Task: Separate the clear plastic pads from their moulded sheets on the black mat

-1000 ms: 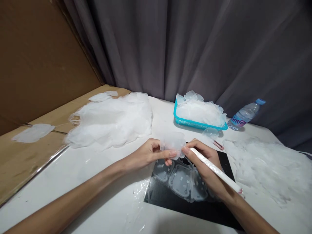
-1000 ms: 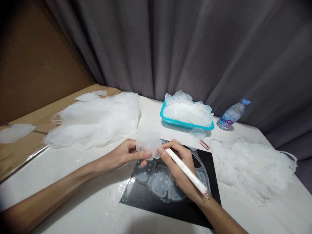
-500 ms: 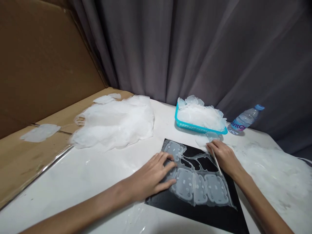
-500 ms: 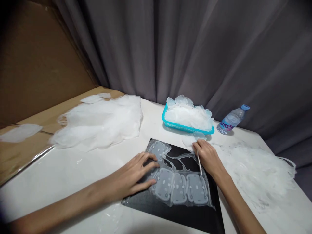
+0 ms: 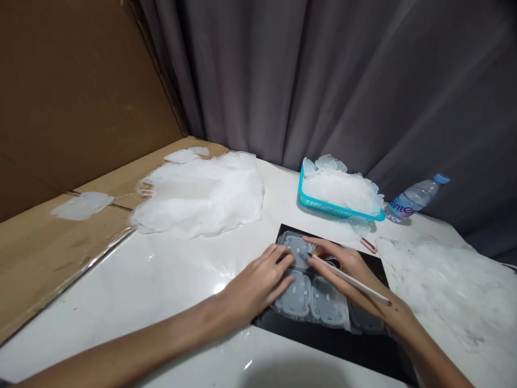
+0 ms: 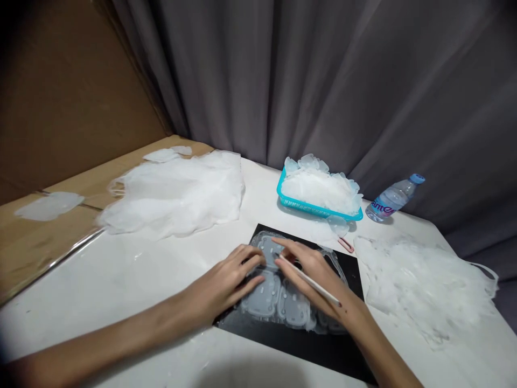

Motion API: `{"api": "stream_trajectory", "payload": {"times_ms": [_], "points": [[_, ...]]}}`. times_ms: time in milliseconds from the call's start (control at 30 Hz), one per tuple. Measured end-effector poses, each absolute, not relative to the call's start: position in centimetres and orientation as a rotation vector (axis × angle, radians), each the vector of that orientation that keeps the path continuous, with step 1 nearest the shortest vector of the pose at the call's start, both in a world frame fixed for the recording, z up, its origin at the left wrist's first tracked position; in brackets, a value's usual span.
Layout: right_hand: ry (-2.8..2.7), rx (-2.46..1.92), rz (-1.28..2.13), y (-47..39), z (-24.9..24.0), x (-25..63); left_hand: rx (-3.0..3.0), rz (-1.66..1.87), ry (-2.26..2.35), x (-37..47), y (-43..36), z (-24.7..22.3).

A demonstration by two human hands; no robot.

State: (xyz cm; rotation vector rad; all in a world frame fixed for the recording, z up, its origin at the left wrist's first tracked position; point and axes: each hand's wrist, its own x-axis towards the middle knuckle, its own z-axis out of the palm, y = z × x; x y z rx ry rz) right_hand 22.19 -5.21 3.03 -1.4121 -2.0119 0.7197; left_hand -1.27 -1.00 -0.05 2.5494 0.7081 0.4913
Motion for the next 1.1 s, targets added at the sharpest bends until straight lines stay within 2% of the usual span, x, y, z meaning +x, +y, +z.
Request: {"api": "stream_trajectory", "payload": {"times_ms": [133, 333, 567, 833, 1100], "points": [[-1.951, -1.429, 0.894, -5.3, 1.8, 20.8, 2.598, 0.503, 0.636, -1.9, 0.7, -0.4], [-1.984, -1.379, 0.806, -5.5, 0.8, 22.0, 2.853, 0.557, 0.58, -1.3, -0.9, -0.9], [-2.0, -1.302, 0.857, -5.3, 0.5, 21.9, 2.713, 0.494, 0.768, -1.3, -2.6, -0.3], [-2.09, -1.309, 0.75, -5.1, 0.6, 21.2, 2.782, 0.346, 0.783, -1.1, -3.1, 0.3], [-2.17, -1.313, 0.596, -5.2, 0.2, 20.8, 2.808, 0.394, 0.72, -1.3, -2.6, -0.2]]}}
